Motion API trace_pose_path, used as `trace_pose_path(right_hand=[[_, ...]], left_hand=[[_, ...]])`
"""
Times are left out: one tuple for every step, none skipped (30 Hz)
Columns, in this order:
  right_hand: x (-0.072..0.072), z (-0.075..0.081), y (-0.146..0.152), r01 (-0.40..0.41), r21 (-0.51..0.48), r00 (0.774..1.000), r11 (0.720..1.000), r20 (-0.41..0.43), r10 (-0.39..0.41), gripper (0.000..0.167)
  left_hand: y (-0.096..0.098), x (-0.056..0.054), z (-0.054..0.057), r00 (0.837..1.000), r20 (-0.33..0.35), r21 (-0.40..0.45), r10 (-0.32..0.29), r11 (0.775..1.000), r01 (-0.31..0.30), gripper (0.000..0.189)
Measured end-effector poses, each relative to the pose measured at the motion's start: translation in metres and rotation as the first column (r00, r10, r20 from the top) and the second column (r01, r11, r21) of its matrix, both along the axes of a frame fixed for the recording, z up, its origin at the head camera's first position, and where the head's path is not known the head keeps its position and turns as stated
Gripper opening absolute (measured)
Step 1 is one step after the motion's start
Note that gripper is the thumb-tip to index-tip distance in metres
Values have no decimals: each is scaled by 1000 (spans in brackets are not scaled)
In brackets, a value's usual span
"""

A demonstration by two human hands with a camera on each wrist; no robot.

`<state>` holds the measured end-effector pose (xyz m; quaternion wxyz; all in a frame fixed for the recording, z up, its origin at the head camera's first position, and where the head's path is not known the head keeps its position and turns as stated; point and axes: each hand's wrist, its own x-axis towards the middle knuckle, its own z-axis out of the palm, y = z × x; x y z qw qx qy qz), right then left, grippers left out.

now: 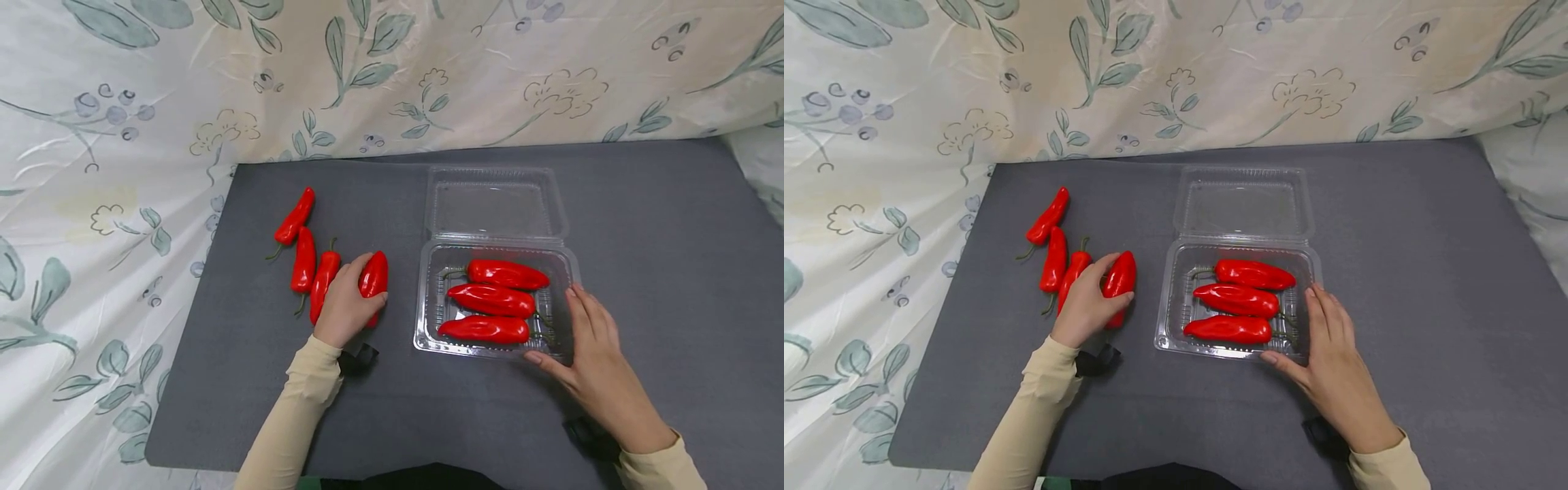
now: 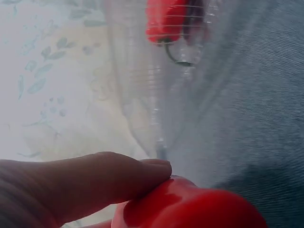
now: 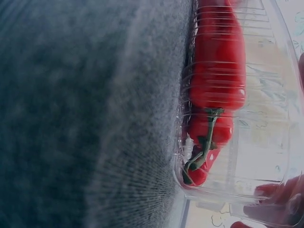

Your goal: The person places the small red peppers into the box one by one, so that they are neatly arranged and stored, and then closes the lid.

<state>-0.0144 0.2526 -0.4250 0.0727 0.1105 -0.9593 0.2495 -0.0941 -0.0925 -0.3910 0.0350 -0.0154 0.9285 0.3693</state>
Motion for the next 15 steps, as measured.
trace_pose_path(right_hand=[[0,0,0,2,0,1000,1000,7,-2,111],[0,1,-1,3,1,1000,1000,13,-3,112],[0,1,-1,4,-1,1000,1000,17,-4,112],[0,1,-1,6,-1,1000,1000,22,-6,112],[0,1,-2,6,-6,1000,1000,25,-6,112],[0,1,-2,6,-12,1000,1000,25,-6,111],[0,1,-3,5,-17,1000,1000,26,-5,111],[0,1,-3,4,-19,1000,1000,27,-3,110],[0,0,-4,2,-25,1000,1000,24,-2,110],[1,0,-5,0,-28,1000,1000,22,0,110],[1,0,-6,-2,-34,1000,999,18,3,109],[1,0,-7,-4,-34,1000,999,14,4,109],[2,0,-8,-5,-33,1000,999,9,6,109],[2,0,-9,-7,-34,1000,999,3,7,108],[2,0,-10,-8,-38,1000,999,-2,8,108]], left_hand=[[-1,0,2,1000,-9,5,-3,1000,3,75],[-1,1,5,1000,-18,11,-5,1000,5,74],[-2,1,8,1000,-30,17,-8,1000,9,74],[-2,2,10,999,-46,21,-12,1000,13,74],[-3,2,14,998,-63,26,-15,1000,17,74],[-3,2,17,997,-77,28,-17,999,19,73],[-3,3,20,996,-92,31,-19,999,22,73],[-3,3,24,994,-105,32,-20,999,23,73],[-3,4,26,993,-118,32,-23,999,27,73],[-3,4,29,991,-129,33,-26,999,31,72],[-3,5,31,990,-138,34,-32,999,37,72],[-3,6,34,989,-146,35,-37,998,43,71],[-2,6,36,987,-155,35,-45,998,51,71],[-2,7,37,985,-164,32,-52,998,58,70],[-1,7,39,983,-172,30,-61,997,68,70]])
